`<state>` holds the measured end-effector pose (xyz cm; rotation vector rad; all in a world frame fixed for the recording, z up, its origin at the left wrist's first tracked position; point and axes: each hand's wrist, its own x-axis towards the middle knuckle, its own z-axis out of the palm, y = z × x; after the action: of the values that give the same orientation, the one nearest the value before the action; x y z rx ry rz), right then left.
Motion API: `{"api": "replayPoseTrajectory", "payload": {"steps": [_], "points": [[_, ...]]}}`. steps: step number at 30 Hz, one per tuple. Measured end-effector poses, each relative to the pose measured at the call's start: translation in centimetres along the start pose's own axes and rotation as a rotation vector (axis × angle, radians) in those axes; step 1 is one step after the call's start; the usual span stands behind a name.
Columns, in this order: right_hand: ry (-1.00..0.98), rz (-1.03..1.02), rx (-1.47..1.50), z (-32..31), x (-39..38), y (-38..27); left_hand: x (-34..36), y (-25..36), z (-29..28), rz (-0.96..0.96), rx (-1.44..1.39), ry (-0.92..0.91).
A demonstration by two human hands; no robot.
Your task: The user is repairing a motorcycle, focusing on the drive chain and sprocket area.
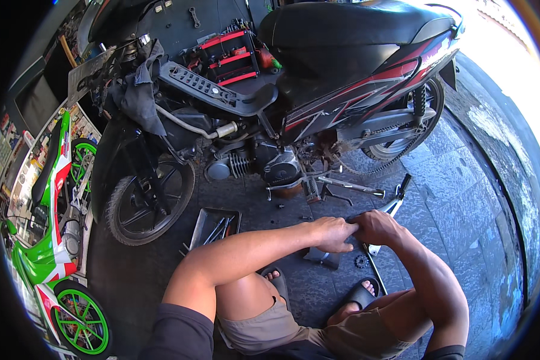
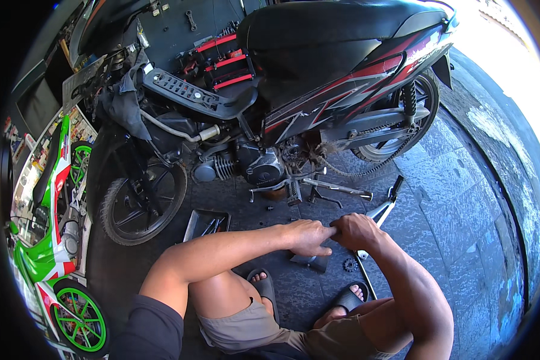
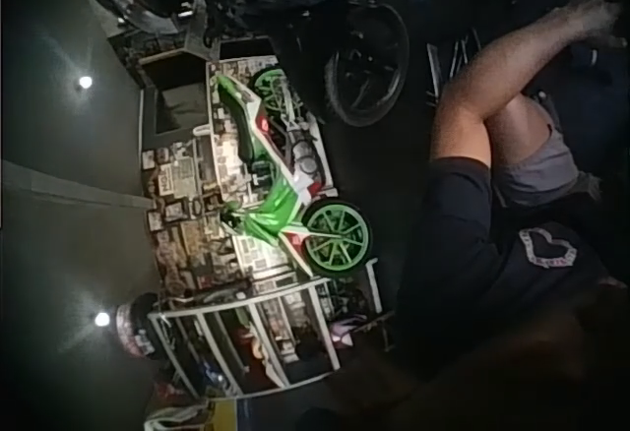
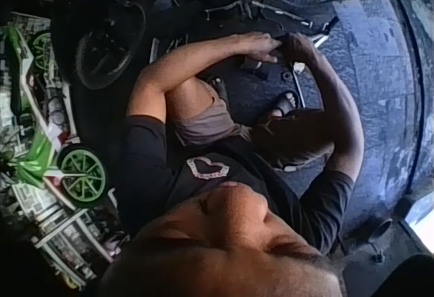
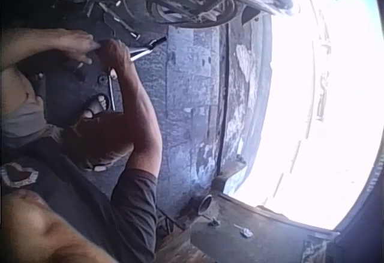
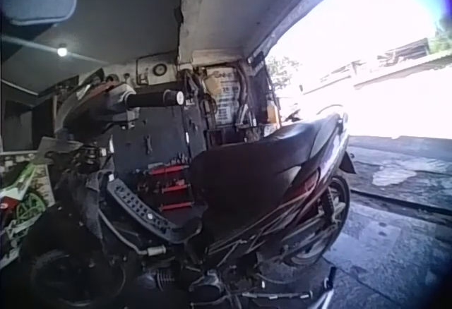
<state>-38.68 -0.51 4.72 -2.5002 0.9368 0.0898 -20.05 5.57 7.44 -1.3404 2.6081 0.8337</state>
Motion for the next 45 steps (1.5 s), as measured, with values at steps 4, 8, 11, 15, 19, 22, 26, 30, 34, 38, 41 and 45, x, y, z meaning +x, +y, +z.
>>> {"api": "replayPoseTrajectory", "payload": {"steps": [4, 8, 11, 15, 19, 22, 26, 30, 34, 38, 41, 45], "points": [[-0.01, 0.0, 0.0, -0.1, 0.0, -0.1, 0.0, 0.0, 0.0, 0.005, 0.005, 0.01], [-0.016, 0.023, 0.004, -0.2, 0.0, -0.3, 0.0, 0.0, 0.0, 0.007, 0.0, 0.003], [-0.023, 0.043, -0.004, -0.3, -0.1, -0.5, 0.0, 0.0, 0.0, 0.001, 0.009, -0.005], [-0.03, 0.031, -0.011, -0.5, -0.2, -0.6, 0.0, 0.1, 0.1, 0.002, 0.011, -0.004], [-0.035, 0.034, -0.01, -0.5, -0.2, -0.6, 0.0, 0.1, 0.1, 0.003, 0.018, -0.003], [-0.048, 0.043, -0.024, -0.5, -0.3, -0.6, 0.0, 0.1, 0.1, 0.002, 0.011, 0.003], [-0.031, 0.042, -0.021, -0.6, -0.4, -0.7, 0.0, 0.1, 0.1, -0.006, 0.025, -0.016], [-0.04, 0.054, -0.018, -0.7, -0.4, -0.8, 0.0, 0.1, 0.2, -0.001, 0.019, 0.0], [-0.044, 0.057, -0.034, -0.7, -0.5, -0.8, 0.0, 0.1, 0.2, 0.005, 0.009, 0.017], [-0.034, 0.077, -0.052, -0.6, -0.5, -0.9, -0.1, 0.1, 0.2, -0.01, 0.005, 0.01], [-0.004, 0.06, -0.033, -0.6, -0.5, -1.0, -0.1, 0.0, 0.4, 0.013, -0.014, 0.024], [-0.012, 0.06, -0.065, -0.7, -0.5, -1.1, -0.1, -0.1, 0.8, -0.015, -0.002, 0.028]]}}
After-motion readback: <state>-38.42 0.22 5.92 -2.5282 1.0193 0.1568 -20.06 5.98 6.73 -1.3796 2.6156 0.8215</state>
